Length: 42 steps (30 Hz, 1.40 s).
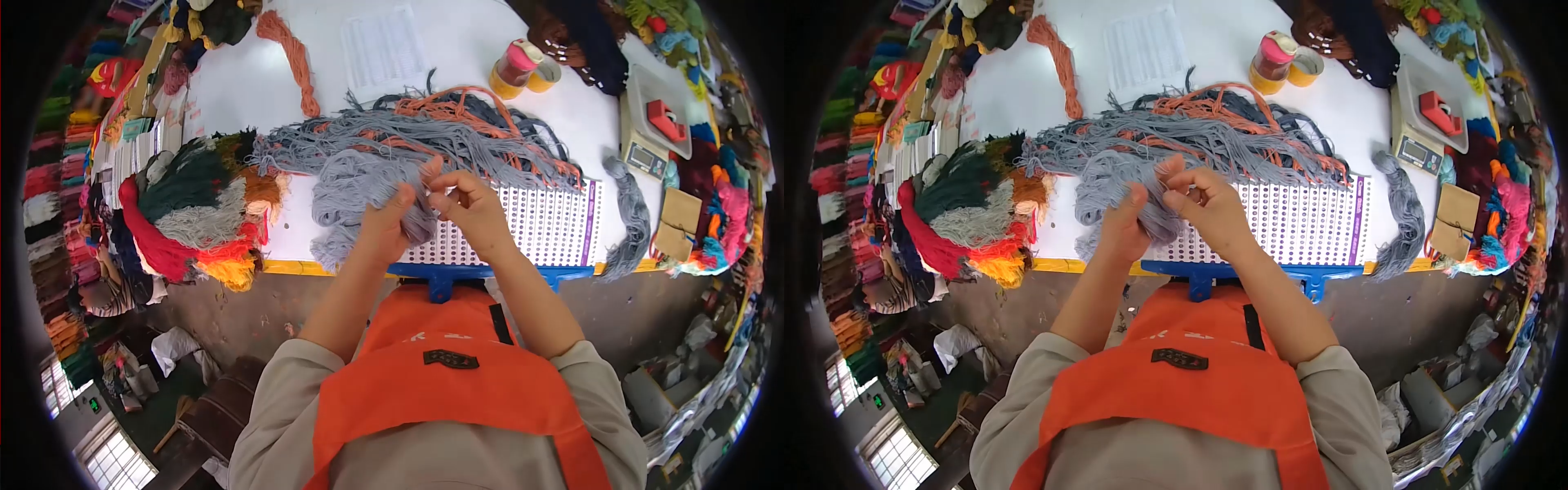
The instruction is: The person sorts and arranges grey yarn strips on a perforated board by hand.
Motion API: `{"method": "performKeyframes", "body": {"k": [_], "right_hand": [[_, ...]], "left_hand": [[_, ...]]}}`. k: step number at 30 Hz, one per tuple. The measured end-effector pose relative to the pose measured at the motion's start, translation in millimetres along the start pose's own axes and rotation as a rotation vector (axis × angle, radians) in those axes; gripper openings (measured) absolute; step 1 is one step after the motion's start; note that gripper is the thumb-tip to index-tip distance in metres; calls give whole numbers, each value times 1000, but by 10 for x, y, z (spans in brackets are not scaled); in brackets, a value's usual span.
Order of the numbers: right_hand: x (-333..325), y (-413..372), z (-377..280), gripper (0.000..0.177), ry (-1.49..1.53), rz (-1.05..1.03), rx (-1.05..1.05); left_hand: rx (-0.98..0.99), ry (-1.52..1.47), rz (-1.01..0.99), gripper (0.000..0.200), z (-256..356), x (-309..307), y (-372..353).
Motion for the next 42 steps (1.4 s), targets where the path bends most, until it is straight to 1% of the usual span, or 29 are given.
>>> {"method": "performKeyframes", "body": {"k": [1,3,4,6,8,9,11,14,15,17,19,21,22,24,25,27,28,30,33,35,36,40,42], "right_hand": [[16,-9,18,15,-2,5,-7],[43,-26,32,14,-5,20,27],[36,-39,-3,14,-4,23,23],[11,-73,-62,11,200,-13,124],[3,-85,-59,11,223,-21,126],[-3,-86,-55,11,244,-28,129],[-13,-88,-46,11,272,-30,125],[-36,-83,-31,12,321,-39,138],[-42,-78,-24,12,339,-42,154],[-46,-63,-7,13,341,-39,183],[-34,-42,-16,13,342,-38,211],[-3,-21,-79,11,272,-5,157],[-6,-12,-44,11,272,-5,159],[-9,13,44,15,236,-35,93],[-14,16,29,15,237,-36,95],[-28,27,-18,12,267,-18,160],[-37,32,-15,12,268,-19,161],[-59,41,-5,11,363,-38,192],[-47,51,-28,10,362,-73,185],[-20,54,-29,11,341,-47,188],[-11,55,-29,11,319,-23,190],[-37,75,-69,12,308,16,173],[-83,85,-107,12,388,-16,179]], "left_hand": [[-50,31,-19,60,-22,44,-10],[-15,85,-9,59,-42,89,-15],[-25,36,11,58,-49,75,-15],[-33,-13,31,57,-53,59,-21],[-16,28,-2,51,-52,58,-21],[-17,29,-2,51,-61,53,-14],[18,152,68,42,-80,38,1],[12,67,83,37,-90,38,22],[12,67,86,37,-89,47,21],[3,137,82,43,-86,76,20],[-5,160,95,44,-89,80,36],[-14,183,107,44,-90,81,45],[-16,141,121,43,-93,82,48],[-19,98,137,42,-104,88,63],[-3,69,151,43,-112,94,73],[13,41,169,43,-114,87,92],[8,65,157,46,-113,81,101],[2,88,146,49,-111,53,117],[-4,90,131,49,-107,13,158],[79,16,226,41,-82,58,194],[78,16,227,41,-64,94,203],[82,141,233,37,-13,136,216],[80,186,235,37,12,78,221]]}}
Point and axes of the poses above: each hand's wrist, its own y-axis towards the middle knuckle, its own x-axis out of the palm, z = x × y, the point moved 1 cm from there along y, towards the middle knuckle, and after that the axes turned 14 degrees about -y, right-handed, at the moved point
